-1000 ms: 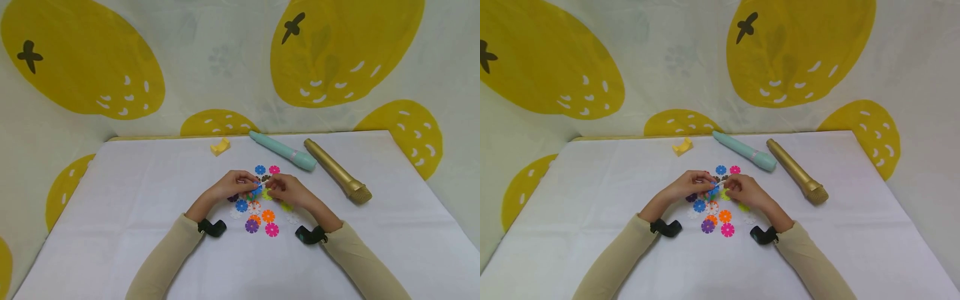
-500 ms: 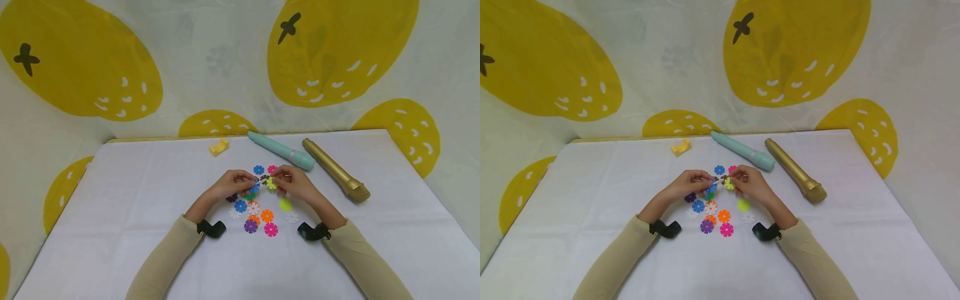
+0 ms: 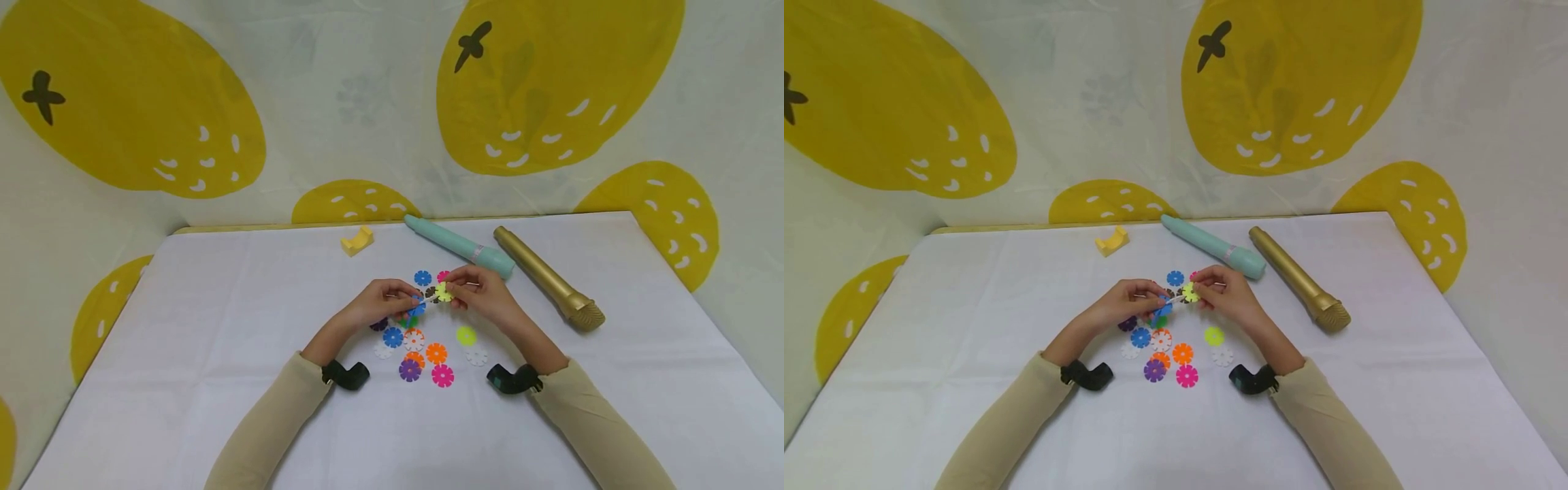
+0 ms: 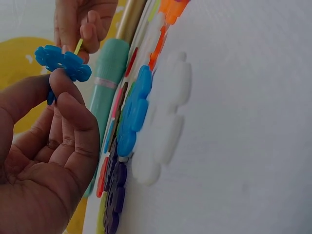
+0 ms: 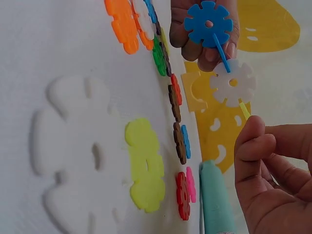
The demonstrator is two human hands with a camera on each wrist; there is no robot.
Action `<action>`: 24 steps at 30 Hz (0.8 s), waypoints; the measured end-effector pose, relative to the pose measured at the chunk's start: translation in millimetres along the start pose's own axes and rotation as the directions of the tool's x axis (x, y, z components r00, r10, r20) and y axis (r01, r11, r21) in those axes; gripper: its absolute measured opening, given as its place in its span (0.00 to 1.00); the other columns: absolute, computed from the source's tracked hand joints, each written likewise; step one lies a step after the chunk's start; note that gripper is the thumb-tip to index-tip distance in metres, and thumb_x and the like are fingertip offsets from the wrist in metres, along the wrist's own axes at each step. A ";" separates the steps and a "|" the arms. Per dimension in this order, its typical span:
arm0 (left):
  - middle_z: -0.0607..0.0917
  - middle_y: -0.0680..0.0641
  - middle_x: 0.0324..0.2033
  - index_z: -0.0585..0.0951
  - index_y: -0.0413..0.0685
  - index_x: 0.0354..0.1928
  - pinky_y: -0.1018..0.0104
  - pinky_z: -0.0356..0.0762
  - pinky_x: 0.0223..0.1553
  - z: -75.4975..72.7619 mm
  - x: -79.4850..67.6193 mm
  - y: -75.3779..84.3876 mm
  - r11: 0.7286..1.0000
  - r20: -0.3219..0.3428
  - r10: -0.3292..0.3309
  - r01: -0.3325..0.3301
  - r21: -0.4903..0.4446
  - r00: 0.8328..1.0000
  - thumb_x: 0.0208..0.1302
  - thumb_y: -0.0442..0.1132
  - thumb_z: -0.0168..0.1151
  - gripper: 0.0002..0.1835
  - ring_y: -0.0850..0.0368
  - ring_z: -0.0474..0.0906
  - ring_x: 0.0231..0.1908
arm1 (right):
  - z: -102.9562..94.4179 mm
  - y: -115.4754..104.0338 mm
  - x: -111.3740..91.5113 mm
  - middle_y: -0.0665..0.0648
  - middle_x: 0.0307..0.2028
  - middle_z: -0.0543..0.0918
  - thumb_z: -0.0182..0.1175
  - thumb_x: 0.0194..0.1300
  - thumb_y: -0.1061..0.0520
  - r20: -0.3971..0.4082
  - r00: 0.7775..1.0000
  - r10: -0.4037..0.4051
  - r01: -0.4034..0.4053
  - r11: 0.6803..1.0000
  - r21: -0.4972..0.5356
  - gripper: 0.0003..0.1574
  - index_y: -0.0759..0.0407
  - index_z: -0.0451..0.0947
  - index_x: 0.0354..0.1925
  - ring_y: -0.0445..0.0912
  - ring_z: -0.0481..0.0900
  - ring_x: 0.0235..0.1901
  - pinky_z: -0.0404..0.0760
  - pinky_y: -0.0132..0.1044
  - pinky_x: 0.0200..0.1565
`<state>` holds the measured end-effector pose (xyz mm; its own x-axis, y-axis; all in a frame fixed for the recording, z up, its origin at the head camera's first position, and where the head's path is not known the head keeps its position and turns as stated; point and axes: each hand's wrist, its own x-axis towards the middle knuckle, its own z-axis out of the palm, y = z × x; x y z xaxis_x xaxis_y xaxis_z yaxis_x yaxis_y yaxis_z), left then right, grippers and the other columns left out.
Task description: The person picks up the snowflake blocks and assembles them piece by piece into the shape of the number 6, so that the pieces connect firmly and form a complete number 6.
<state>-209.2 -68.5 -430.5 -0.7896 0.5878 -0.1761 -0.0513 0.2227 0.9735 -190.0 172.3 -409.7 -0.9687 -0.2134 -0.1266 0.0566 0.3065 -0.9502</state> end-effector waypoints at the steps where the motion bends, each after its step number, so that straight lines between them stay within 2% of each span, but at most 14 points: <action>1: 0.84 0.48 0.35 0.79 0.34 0.53 0.69 0.81 0.37 0.1 -0.1 -0.2 1.000 0.001 0.001 -0.001 -0.001 1.000 0.69 0.35 0.60 0.15 0.61 0.79 0.28 | 0.2 0.1 0.0 0.64 0.38 0.80 0.59 0.69 0.61 0.003 1.000 -0.004 0.004 1.000 0.003 0.16 0.73 0.74 0.50 0.48 0.81 0.28 0.81 0.31 0.34; 11: 0.85 0.46 0.35 0.79 0.35 0.53 0.70 0.81 0.37 1.4 0.3 0.4 1.000 -0.008 0.003 -0.003 0.014 1.000 0.68 0.34 0.60 0.14 0.61 0.80 0.28 | 1.5 0.0 -0.8 0.65 0.41 0.81 0.59 0.69 0.60 0.035 0.999 -0.006 0.005 1.000 0.028 0.18 0.73 0.74 0.52 0.43 0.81 0.28 0.82 0.33 0.37; 19: 0.86 0.43 0.33 0.81 0.33 0.50 0.71 0.80 0.34 6.1 0.2 -0.8 0.996 -0.038 0.048 -0.045 0.077 0.998 0.67 0.33 0.61 0.13 0.61 0.80 0.26 | 3.0 4.4 0.6 0.60 0.37 0.81 0.60 0.67 0.64 0.026 1.000 -0.011 0.008 0.994 0.109 0.17 0.76 0.75 0.49 0.42 0.82 0.26 0.83 0.34 0.36; 24: 0.86 0.44 0.31 0.81 0.33 0.49 0.71 0.80 0.34 8.8 0.5 0.9 0.995 -0.051 0.071 -0.068 0.068 0.996 0.67 0.32 0.61 0.12 0.62 0.80 0.25 | 4.1 4.1 -0.3 0.56 0.36 0.80 0.60 0.67 0.65 0.026 1.000 -0.014 0.010 0.987 0.158 0.16 0.77 0.75 0.49 0.43 0.81 0.26 0.83 0.33 0.35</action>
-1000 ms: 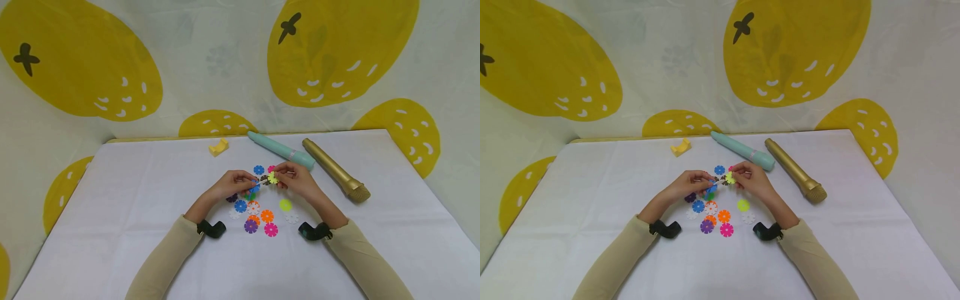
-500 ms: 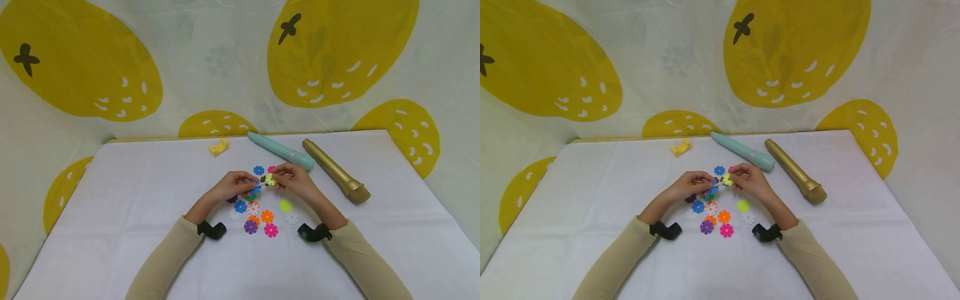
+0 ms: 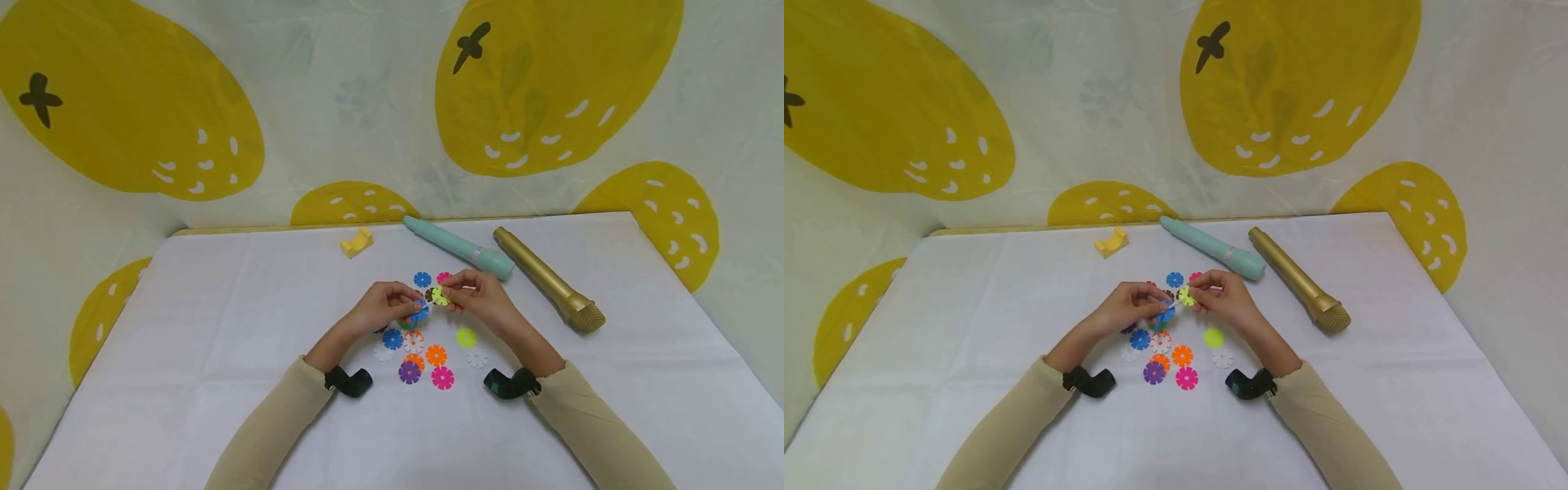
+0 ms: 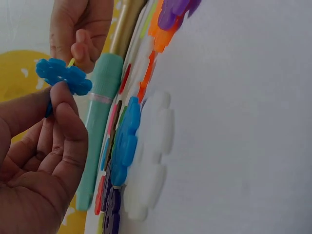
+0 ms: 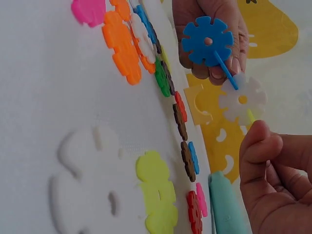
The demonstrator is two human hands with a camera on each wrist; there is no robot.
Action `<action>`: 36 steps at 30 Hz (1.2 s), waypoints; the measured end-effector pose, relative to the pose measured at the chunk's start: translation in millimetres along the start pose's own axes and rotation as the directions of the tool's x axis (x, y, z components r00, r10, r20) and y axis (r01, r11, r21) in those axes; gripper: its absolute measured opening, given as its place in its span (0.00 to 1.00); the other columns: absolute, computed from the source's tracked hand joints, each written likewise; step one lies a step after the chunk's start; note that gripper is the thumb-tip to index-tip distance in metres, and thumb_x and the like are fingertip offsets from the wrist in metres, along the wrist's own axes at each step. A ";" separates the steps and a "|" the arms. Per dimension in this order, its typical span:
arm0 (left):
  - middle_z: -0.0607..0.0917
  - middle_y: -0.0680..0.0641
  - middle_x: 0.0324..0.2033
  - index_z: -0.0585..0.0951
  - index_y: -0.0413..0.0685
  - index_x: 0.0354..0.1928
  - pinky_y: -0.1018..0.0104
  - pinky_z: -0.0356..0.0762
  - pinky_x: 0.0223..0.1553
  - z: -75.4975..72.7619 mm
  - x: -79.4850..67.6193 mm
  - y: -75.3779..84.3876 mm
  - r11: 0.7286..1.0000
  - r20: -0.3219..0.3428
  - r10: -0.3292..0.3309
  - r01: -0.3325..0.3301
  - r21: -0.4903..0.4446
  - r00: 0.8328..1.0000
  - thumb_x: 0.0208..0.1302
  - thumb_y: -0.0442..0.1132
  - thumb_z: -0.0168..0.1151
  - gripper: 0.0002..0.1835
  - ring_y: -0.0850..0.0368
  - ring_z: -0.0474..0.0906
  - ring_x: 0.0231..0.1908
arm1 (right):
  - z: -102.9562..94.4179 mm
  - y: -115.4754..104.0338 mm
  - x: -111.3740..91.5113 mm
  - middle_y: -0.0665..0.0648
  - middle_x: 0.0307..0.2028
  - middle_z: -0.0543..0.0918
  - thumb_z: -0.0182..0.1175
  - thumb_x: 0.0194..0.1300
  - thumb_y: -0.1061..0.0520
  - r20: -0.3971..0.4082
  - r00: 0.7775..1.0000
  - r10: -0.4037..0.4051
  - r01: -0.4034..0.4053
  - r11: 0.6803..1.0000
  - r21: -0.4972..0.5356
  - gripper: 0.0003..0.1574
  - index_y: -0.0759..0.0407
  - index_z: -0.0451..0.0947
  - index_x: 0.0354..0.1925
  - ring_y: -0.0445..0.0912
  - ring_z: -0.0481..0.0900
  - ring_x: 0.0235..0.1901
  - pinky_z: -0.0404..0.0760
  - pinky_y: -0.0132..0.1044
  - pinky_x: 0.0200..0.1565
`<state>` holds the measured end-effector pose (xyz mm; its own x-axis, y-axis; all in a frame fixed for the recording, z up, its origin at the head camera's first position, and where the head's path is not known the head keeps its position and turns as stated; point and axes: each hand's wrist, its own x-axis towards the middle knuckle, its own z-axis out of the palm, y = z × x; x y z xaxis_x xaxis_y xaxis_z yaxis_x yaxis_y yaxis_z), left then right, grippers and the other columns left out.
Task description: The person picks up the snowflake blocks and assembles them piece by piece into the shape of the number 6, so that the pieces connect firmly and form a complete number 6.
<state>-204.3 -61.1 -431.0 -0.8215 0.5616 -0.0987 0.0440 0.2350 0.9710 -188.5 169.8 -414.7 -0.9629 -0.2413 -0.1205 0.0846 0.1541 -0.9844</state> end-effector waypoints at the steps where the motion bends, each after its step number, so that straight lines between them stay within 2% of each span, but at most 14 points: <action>1: 0.86 0.45 0.31 0.80 0.33 0.50 0.71 0.80 0.35 0.4 0.2 0.4 1.000 -0.002 0.001 -0.001 -0.012 1.000 0.67 0.33 0.61 0.12 0.62 0.80 0.25 | 0.0 -0.2 0.1 0.56 0.36 0.80 0.60 0.67 0.64 -0.010 1.000 0.008 -0.008 1.000 0.001 0.16 0.76 0.75 0.49 0.43 0.81 0.26 0.82 0.32 0.35; 7: 0.85 0.47 0.33 0.79 0.34 0.51 0.70 0.80 0.37 1.3 0.3 2.1 0.996 -0.010 -0.040 0.039 -0.076 0.999 0.69 0.35 0.60 0.13 0.62 0.79 0.27 | 0.3 -1.3 1.7 0.52 0.36 0.83 0.60 0.68 0.61 -0.038 0.998 0.040 -0.039 0.999 0.025 0.18 0.71 0.77 0.53 0.42 0.78 0.26 0.82 0.32 0.36; 12: 0.85 0.47 0.36 0.80 0.37 0.51 0.72 0.75 0.33 0.7 -1.1 3.8 0.997 -0.021 -0.073 0.072 -0.038 0.997 0.69 0.39 0.60 0.14 0.60 0.75 0.28 | 1.5 -3.3 1.4 0.54 0.39 0.82 0.58 0.69 0.62 0.004 0.997 0.071 -0.071 0.995 0.063 0.20 0.72 0.74 0.56 0.43 0.79 0.29 0.82 0.31 0.37; 18: 0.84 0.49 0.35 0.79 0.38 0.53 0.71 0.71 0.31 1.7 -0.8 4.8 0.997 0.016 -0.069 0.070 -0.020 0.997 0.71 0.41 0.57 0.15 0.59 0.71 0.26 | 4.1 -6.0 -0.8 0.57 0.43 0.82 0.57 0.70 0.62 0.026 0.993 0.114 -0.115 0.991 0.075 0.21 0.71 0.73 0.58 0.43 0.81 0.32 0.82 0.30 0.40; 23: 0.82 0.50 0.32 0.79 0.37 0.52 0.71 0.72 0.31 3.9 -0.7 5.3 0.998 0.003 -0.066 0.066 0.003 0.998 0.71 0.42 0.57 0.16 0.60 0.71 0.27 | 5.8 -7.9 -3.3 0.58 0.44 0.81 0.58 0.70 0.61 0.057 0.994 0.096 -0.099 0.994 0.049 0.21 0.69 0.74 0.58 0.44 0.81 0.32 0.82 0.31 0.41; 30: 0.82 0.49 0.32 0.81 0.36 0.48 0.73 0.72 0.29 4.2 0.0 3.3 1.000 -0.012 -0.024 0.024 0.009 1.000 0.71 0.42 0.57 0.15 0.60 0.72 0.29 | 10.3 -5.4 -4.2 0.58 0.40 0.82 0.59 0.69 0.59 0.122 0.990 0.072 -0.073 0.997 0.007 0.21 0.68 0.75 0.57 0.46 0.81 0.33 0.82 0.34 0.42; 36: 0.82 0.50 0.31 0.81 0.37 0.46 0.73 0.72 0.31 2.8 0.0 2.8 0.999 -0.016 -0.046 0.046 0.008 0.999 0.70 0.42 0.58 0.14 0.59 0.73 0.30 | 8.1 -6.7 -6.1 0.61 0.44 0.82 0.59 0.70 0.57 0.175 0.983 0.061 -0.053 0.997 -0.053 0.22 0.68 0.74 0.57 0.52 0.82 0.39 0.82 0.37 0.44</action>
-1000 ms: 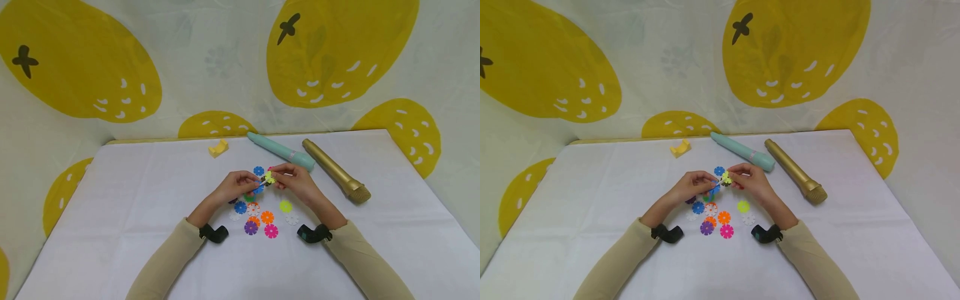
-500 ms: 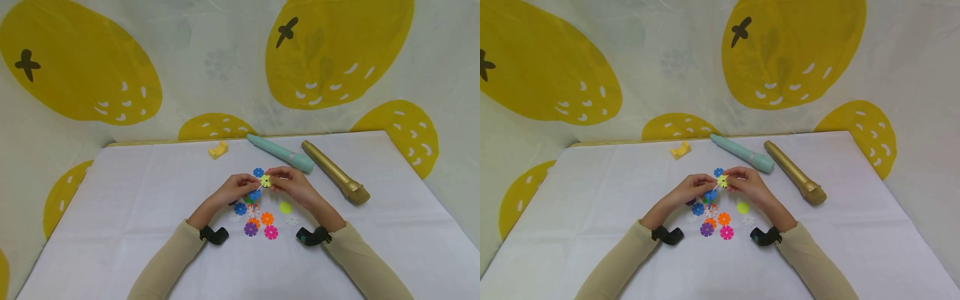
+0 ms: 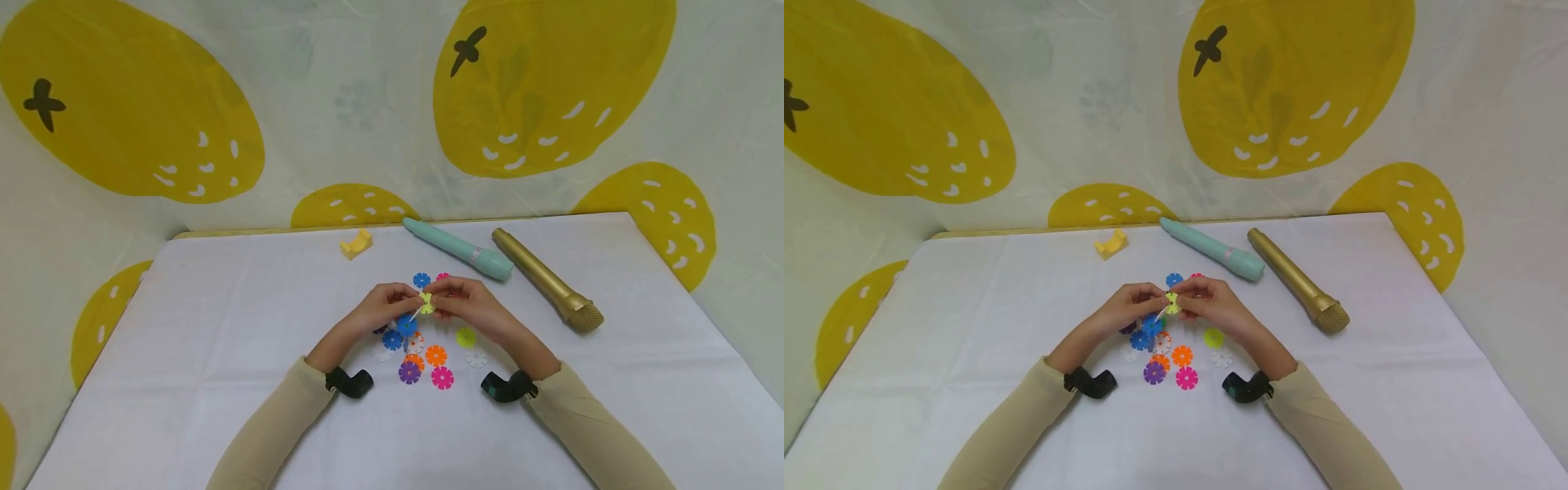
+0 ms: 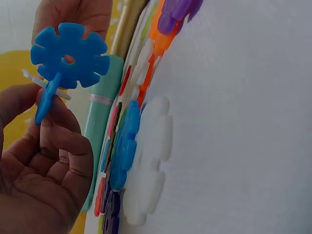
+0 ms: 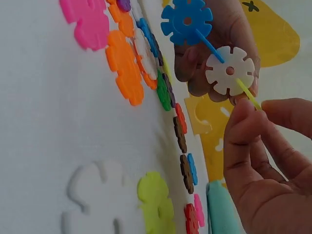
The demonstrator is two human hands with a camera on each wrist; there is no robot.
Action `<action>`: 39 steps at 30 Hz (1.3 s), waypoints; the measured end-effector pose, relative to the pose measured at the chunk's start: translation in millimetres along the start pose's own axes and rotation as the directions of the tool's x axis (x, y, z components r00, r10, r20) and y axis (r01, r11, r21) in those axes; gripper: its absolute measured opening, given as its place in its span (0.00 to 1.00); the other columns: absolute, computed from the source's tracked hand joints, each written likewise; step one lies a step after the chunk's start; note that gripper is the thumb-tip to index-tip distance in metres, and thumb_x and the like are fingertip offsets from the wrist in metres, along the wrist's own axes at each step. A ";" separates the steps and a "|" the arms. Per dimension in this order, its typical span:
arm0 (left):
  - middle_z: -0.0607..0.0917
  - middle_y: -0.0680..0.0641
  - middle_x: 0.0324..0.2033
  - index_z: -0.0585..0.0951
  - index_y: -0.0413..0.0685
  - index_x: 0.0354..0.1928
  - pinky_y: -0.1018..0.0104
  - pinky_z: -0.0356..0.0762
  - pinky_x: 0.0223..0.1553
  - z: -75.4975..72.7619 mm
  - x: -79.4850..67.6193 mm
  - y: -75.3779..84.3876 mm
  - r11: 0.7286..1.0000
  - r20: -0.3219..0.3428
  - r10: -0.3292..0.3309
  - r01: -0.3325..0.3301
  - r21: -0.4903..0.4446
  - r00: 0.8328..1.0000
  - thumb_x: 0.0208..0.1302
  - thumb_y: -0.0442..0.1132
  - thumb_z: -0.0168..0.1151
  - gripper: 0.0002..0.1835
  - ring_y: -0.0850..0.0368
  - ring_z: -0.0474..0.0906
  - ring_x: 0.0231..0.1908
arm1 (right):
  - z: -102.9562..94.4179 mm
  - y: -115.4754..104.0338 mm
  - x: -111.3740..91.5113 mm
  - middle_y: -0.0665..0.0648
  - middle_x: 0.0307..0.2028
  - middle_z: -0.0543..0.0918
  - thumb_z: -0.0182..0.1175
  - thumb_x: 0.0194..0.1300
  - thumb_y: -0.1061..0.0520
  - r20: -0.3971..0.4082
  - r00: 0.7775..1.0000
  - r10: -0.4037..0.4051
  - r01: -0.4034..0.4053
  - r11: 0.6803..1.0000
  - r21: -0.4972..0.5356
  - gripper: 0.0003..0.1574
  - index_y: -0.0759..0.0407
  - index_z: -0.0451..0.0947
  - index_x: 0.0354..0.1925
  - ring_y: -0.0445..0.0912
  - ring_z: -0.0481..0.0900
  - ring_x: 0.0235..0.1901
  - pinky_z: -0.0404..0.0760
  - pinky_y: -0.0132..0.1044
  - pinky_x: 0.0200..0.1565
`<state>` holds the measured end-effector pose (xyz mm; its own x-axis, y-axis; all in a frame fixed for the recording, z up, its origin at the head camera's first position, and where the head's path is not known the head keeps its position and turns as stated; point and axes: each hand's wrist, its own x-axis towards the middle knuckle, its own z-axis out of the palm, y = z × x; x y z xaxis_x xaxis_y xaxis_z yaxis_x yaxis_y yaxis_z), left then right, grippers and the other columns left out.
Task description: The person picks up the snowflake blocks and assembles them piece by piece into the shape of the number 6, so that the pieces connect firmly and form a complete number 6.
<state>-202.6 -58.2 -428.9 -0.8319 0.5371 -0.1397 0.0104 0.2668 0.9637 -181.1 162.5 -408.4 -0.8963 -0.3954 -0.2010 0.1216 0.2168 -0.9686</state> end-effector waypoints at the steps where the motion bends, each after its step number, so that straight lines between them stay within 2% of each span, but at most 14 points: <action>1: 0.82 0.51 0.30 0.81 0.37 0.46 0.73 0.72 0.31 -0.3 0.0 0.0 1.000 -0.005 -0.007 0.007 -0.004 1.000 0.70 0.42 0.58 0.14 0.59 0.72 0.29 | -1.4 -0.4 -0.3 0.62 0.43 0.82 0.59 0.69 0.57 0.014 1.000 0.002 -0.002 1.000 -0.022 0.22 0.68 0.74 0.57 0.53 0.81 0.39 0.82 0.36 0.43; 5: 0.81 0.52 0.27 0.81 0.36 0.44 0.73 0.71 0.29 -1.3 -0.1 0.5 0.999 -0.034 -0.032 0.031 -0.029 0.999 0.70 0.41 0.58 0.13 0.59 0.71 0.27 | -9.1 1.7 0.8 0.66 0.40 0.83 0.61 0.68 0.56 0.083 0.996 0.017 -0.007 0.993 -0.120 0.22 0.69 0.75 0.54 0.54 0.80 0.36 0.81 0.35 0.39; 8: 0.81 0.52 0.27 0.80 0.36 0.44 0.73 0.71 0.28 -1.8 -0.7 1.9 0.998 -0.044 -0.045 0.043 -0.050 0.998 0.70 0.41 0.59 0.13 0.60 0.71 0.26 | -15.5 4.7 2.3 0.65 0.38 0.83 0.62 0.67 0.56 0.143 0.989 0.032 -0.004 0.982 -0.190 0.20 0.69 0.77 0.52 0.53 0.80 0.34 0.79 0.34 0.37; 14: 0.82 0.51 0.28 0.80 0.34 0.46 0.73 0.75 0.31 -2.4 -0.4 2.5 0.997 -0.014 -0.028 0.027 -0.072 1.000 0.70 0.40 0.58 0.14 0.60 0.74 0.26 | -27.9 6.6 0.7 0.58 0.38 0.85 0.64 0.65 0.58 0.208 0.978 0.028 0.040 0.949 -0.312 0.17 0.67 0.80 0.49 0.50 0.79 0.35 0.79 0.33 0.40; 20: 0.81 0.51 0.26 0.80 0.34 0.47 0.73 0.73 0.28 -3.6 -0.8 1.6 0.997 0.007 -0.027 0.027 -0.075 1.000 0.71 0.40 0.57 0.14 0.60 0.72 0.24 | -35.8 5.7 -1.2 0.53 0.28 0.79 0.68 0.60 0.60 0.270 0.963 0.017 0.094 0.915 -0.393 0.15 0.67 0.81 0.44 0.47 0.75 0.30 0.75 0.31 0.35; 25: 0.82 0.52 0.27 0.80 0.34 0.47 0.74 0.75 0.30 -3.8 -0.9 1.5 0.995 0.014 -0.034 0.035 -0.091 0.999 0.71 0.40 0.57 0.14 0.60 0.74 0.25 | -39.4 4.8 -2.4 0.53 0.25 0.75 0.70 0.57 0.61 0.282 0.959 0.036 0.098 0.890 -0.445 0.15 0.66 0.82 0.42 0.46 0.72 0.28 0.72 0.29 0.31; 32: 0.81 0.52 0.27 0.81 0.33 0.47 0.74 0.75 0.30 -3.7 -1.3 -0.9 0.997 0.021 -0.018 0.019 -0.079 1.000 0.70 0.39 0.58 0.14 0.60 0.74 0.25 | -41.8 5.4 -6.9 0.57 0.28 0.78 0.73 0.51 0.64 0.337 0.941 0.030 0.140 0.872 -0.469 0.18 0.66 0.82 0.42 0.46 0.73 0.29 0.75 0.30 0.31; 35: 0.81 0.52 0.27 0.81 0.34 0.46 0.73 0.74 0.30 -3.7 -1.0 -3.0 0.997 0.017 -0.021 0.022 -0.078 1.000 0.70 0.40 0.58 0.14 0.60 0.74 0.26 | -40.6 7.7 -6.2 0.57 0.30 0.79 0.73 0.51 0.64 0.323 0.946 0.010 0.159 0.857 -0.491 0.17 0.64 0.82 0.42 0.46 0.72 0.28 0.74 0.30 0.31; 39: 0.82 0.52 0.28 0.82 0.35 0.46 0.73 0.75 0.31 -3.0 -0.4 -3.7 0.997 0.019 -0.040 0.041 -0.071 0.999 0.70 0.41 0.59 0.14 0.60 0.75 0.27 | -38.0 11.8 -3.2 0.53 0.33 0.80 0.73 0.53 0.61 0.262 0.965 -0.017 0.158 0.834 -0.528 0.16 0.62 0.82 0.42 0.45 0.72 0.29 0.75 0.31 0.32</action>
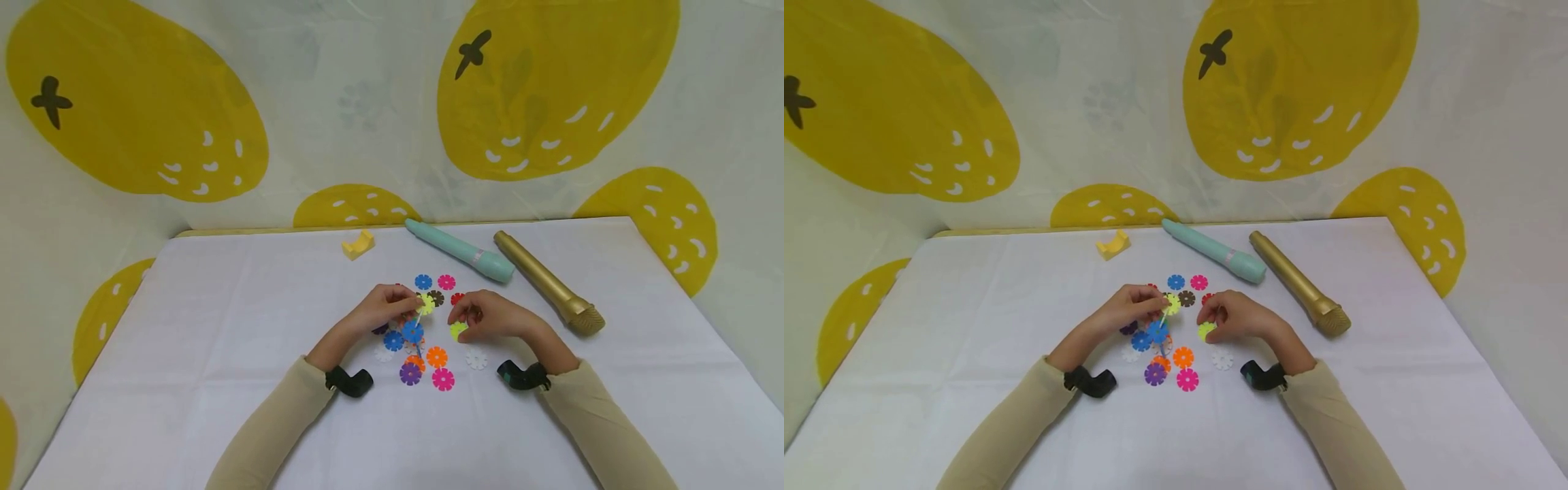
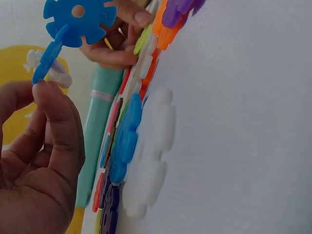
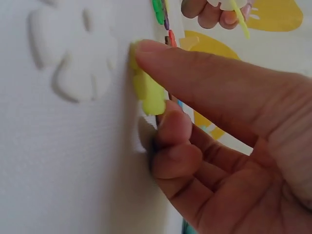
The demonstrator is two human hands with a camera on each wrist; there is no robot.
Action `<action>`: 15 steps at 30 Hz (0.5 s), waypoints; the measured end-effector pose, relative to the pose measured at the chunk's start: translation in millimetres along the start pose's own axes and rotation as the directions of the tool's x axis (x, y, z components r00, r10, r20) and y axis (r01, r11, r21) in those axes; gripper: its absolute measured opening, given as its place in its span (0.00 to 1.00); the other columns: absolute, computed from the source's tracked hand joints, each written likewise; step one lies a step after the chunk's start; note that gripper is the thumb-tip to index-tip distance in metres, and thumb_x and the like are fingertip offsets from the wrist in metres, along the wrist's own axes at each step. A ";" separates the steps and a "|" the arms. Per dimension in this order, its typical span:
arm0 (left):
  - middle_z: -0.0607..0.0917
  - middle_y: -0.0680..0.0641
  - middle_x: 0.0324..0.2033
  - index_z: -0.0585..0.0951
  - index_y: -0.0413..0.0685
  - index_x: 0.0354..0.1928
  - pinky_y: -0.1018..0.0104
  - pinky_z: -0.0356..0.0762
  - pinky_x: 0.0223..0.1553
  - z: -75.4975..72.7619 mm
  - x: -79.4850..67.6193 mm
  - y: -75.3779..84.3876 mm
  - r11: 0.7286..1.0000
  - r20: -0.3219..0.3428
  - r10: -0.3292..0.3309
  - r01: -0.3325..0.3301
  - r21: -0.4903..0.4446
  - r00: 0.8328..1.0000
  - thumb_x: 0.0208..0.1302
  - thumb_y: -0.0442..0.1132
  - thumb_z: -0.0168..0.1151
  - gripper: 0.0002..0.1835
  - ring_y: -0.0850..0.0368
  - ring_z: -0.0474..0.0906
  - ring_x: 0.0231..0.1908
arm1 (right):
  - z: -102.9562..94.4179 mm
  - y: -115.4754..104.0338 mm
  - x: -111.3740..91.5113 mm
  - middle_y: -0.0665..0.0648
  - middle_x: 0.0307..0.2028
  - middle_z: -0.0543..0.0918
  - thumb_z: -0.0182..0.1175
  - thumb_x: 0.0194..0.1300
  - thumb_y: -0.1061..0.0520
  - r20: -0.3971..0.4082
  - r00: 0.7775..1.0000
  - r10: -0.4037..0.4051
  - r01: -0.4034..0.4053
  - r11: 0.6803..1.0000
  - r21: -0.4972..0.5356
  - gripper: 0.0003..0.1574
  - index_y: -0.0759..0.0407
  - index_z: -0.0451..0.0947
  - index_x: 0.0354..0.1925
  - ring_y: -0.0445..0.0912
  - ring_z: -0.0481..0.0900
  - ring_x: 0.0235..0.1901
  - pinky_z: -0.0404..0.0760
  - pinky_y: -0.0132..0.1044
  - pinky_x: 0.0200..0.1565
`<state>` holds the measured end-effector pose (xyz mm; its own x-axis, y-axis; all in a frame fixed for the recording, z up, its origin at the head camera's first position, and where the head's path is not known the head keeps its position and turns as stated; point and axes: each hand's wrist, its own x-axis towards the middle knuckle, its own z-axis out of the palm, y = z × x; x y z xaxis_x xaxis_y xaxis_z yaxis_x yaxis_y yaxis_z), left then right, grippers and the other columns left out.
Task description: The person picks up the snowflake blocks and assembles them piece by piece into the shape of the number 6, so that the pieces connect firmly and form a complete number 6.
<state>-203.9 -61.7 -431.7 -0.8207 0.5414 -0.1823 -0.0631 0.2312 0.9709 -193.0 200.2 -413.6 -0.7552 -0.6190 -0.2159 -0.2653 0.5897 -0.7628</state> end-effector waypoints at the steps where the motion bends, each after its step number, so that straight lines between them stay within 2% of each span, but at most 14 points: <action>1: 0.82 0.51 0.29 0.82 0.36 0.46 0.73 0.75 0.31 0.2 0.2 -0.1 1.000 0.000 -0.003 0.003 0.004 1.000 0.70 0.42 0.59 0.14 0.60 0.75 0.27 | 0.9 0.5 0.9 0.53 0.33 0.81 0.73 0.53 0.61 -0.015 1.000 -0.001 0.000 1.000 -0.005 0.17 0.62 0.82 0.41 0.45 0.73 0.29 0.75 0.31 0.32; 7: 0.82 0.51 0.29 0.82 0.36 0.46 0.73 0.75 0.32 0.9 0.9 -0.2 1.000 -0.002 -0.011 0.011 0.014 1.000 0.70 0.42 0.59 0.14 0.60 0.75 0.28 | 3.1 0.5 3.1 0.53 0.32 0.79 0.74 0.53 0.60 -0.066 0.998 0.022 -0.022 1.000 -0.002 0.16 0.61 0.81 0.40 0.46 0.72 0.29 0.74 0.32 0.32; 11: 0.81 0.52 0.29 0.82 0.36 0.46 0.73 0.75 0.32 1.1 0.5 -0.4 1.000 0.005 -0.005 0.005 0.016 1.000 0.70 0.41 0.58 0.14 0.60 0.74 0.29 | 3.6 0.8 4.2 0.54 0.33 0.79 0.73 0.54 0.60 -0.127 0.991 0.037 -0.033 0.999 0.029 0.15 0.62 0.79 0.39 0.47 0.73 0.32 0.76 0.33 0.34; 15: 0.81 0.52 0.29 0.82 0.36 0.45 0.72 0.74 0.32 0.9 0.1 -0.4 1.000 0.012 0.003 -0.003 0.015 1.000 0.70 0.41 0.58 0.13 0.59 0.74 0.29 | 3.8 1.2 4.8 0.54 0.30 0.79 0.70 0.57 0.61 -0.166 0.984 0.057 -0.044 0.995 0.086 0.13 0.64 0.78 0.38 0.46 0.75 0.28 0.77 0.33 0.32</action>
<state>-203.5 -61.1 -432.2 -0.8139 0.5520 -0.1814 -0.0518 0.2419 0.9689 -194.7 195.9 -417.9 -0.8583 -0.4892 -0.1549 -0.1799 0.5695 -0.8021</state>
